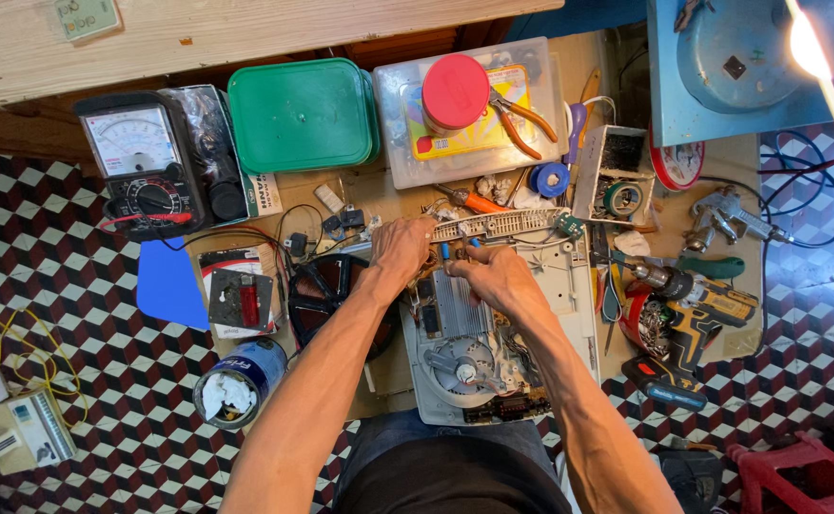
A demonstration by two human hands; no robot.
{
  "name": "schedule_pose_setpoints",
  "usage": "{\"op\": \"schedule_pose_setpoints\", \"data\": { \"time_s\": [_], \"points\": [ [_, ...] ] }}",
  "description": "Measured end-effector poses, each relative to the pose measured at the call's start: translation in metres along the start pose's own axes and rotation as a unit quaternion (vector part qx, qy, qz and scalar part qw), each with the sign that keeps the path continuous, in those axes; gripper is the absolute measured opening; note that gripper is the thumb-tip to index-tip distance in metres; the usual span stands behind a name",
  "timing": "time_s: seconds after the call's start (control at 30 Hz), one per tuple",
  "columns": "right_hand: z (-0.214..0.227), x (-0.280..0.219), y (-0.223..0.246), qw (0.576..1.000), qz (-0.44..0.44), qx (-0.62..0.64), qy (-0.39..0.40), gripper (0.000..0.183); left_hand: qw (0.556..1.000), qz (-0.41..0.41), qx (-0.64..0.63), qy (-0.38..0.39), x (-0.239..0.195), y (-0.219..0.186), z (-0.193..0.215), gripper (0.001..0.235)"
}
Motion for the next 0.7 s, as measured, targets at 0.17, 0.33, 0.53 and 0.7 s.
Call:
{"op": "schedule_pose_setpoints", "data": {
  "time_s": [0.17, 0.33, 0.53, 0.7],
  "points": [
    [0.006, -0.016, -0.006, 0.992, 0.005, 0.11, -0.063, 0.074, 0.996, 0.02, 0.05, 0.07, 0.001, 0.005, -0.011, 0.017],
    [0.02, -0.045, -0.007, 0.988, 0.024, 0.07, -0.138, 0.081, 0.999, 0.011, -0.002, 0.03, -0.001, 0.01, -0.013, 0.024],
    [0.013, -0.032, -0.01, 0.994, 0.026, -0.041, -0.098, 0.074, 0.999, -0.023, 0.03, -0.014, -0.005, 0.006, -0.01, 0.019],
    [0.005, -0.002, -0.014, 0.98, 0.073, -0.153, -0.108, 0.066, 0.997, 0.076, -0.016, 0.023, -0.023, -0.007, 0.002, 0.026]
  ]
}}
Point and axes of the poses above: each hand's wrist, its own x-axis towards the middle knuckle, its own z-axis out of the back of the hand, y = z × x, the point moved 6 cm from there along x, towards the middle knuckle
